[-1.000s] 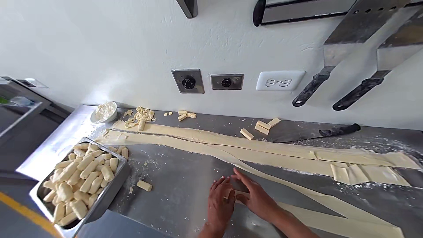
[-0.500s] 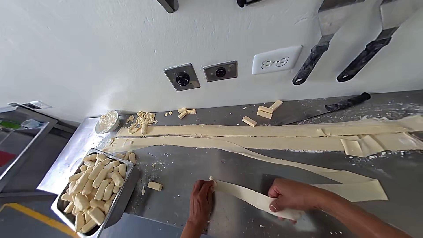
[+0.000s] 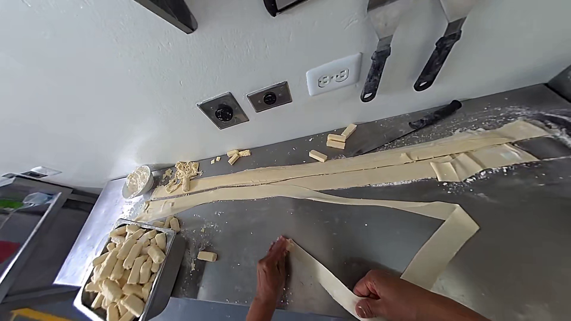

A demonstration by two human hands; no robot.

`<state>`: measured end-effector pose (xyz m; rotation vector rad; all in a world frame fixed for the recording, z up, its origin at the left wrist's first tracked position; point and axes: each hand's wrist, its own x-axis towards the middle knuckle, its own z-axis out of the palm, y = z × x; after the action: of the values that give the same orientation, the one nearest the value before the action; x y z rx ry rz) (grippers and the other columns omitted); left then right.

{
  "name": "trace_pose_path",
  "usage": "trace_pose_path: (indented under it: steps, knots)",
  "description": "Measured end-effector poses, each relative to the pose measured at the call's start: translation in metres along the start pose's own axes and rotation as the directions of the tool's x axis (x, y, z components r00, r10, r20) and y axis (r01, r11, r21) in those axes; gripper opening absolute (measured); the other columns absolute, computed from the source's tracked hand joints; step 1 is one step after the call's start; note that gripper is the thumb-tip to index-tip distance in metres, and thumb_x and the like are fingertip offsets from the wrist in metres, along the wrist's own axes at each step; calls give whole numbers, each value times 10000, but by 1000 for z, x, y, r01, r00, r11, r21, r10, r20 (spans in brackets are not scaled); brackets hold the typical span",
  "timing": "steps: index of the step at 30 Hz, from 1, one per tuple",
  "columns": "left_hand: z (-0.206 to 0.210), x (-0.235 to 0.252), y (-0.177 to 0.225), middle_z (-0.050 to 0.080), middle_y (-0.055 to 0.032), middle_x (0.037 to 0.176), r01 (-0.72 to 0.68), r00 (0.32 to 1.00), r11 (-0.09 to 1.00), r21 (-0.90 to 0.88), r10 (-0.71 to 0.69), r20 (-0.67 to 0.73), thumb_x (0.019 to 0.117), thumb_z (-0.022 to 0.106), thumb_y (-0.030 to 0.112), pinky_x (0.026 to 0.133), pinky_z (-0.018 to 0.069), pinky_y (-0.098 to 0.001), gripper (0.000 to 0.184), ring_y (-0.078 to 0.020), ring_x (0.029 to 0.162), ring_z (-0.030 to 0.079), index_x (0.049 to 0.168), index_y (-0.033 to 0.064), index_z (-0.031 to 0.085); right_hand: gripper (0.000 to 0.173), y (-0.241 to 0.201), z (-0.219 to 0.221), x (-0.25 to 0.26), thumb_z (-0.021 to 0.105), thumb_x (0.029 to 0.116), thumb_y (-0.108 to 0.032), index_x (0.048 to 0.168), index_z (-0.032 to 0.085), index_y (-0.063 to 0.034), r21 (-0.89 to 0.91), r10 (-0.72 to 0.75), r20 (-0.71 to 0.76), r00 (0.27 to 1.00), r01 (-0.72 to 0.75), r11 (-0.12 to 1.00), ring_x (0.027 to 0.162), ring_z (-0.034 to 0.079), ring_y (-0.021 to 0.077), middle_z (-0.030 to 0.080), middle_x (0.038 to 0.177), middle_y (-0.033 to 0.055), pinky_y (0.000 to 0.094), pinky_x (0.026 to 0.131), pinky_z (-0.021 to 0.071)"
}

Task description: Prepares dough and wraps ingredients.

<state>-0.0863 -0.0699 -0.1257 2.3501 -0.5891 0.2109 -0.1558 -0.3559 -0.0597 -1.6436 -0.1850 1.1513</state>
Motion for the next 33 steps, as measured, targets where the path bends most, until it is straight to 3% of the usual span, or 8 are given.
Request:
trace_pose_path:
  steps: [7,11,15,20,23,26,28,33]
  knots:
    - [24,13,10,714,-273,1157,22,994,1000,-2,-22,-107,892,594,-65,999,538,-540,245,-445,1113,693,1082,-111,741,349,0,23,1,518,1085,-231,1010,698,59,-349,-89,45,995,99,932,848,665,365,695,899,231,541,803,486]
    - [25,10,19,690,-263,1232,-111,992,994,-20,112,63,901,517,-71,1015,535,-511,320,-424,1170,670,1146,-112,718,331,6,29,0,542,1066,-198,1010,717,78,-397,-194,1,981,178,900,978,649,427,669,977,274,568,885,480]
    - [26,10,15,684,-278,1231,-6,1000,996,-84,7,4,889,619,30,1056,487,-564,389,-435,1155,675,1227,-159,651,325,8,31,2,546,1065,-190,1000,711,82,-354,-228,-2,974,212,911,947,650,401,671,951,264,540,867,478]
    - [37,17,25,705,-275,1181,-28,998,999,-31,26,-61,901,589,-49,990,540,-549,303,-450,1095,699,1171,-142,691,326,6,30,0,548,1068,-200,1010,710,76,-305,-186,-25,982,170,937,925,654,375,688,954,248,529,848,477]
    - [37,13,26,715,-247,1188,-142,989,990,-21,143,36,927,554,-20,988,552,-507,320,-410,1102,707,1196,-146,676,330,5,28,-2,546,1069,-205,1030,711,78,-300,-170,-38,985,151,942,921,653,372,688,963,250,526,848,476]
    - [27,14,19,715,-240,1186,-37,998,991,-130,44,51,913,641,18,949,579,-458,456,-355,1076,729,1308,-195,561,327,5,30,0,560,1065,-220,1008,699,71,-246,-144,-63,988,125,961,857,626,339,663,898,229,505,798,467]
    - [32,13,16,680,-263,1254,-14,998,993,-120,22,63,868,706,92,1043,510,-522,567,-408,1169,676,1330,-195,544,328,7,31,1,566,1063,-226,985,687,68,-193,-135,-87,987,116,974,801,595,307,633,840,205,483,753,455]
    - [38,13,24,678,-285,1242,-112,993,994,-6,112,18,899,593,-10,1057,469,-605,365,-463,1170,658,1225,-166,646,370,12,28,-1,580,1057,-280,923,668,54,-141,-68,-155,986,46,989,756,585,267,616,793,167,463,723,452]
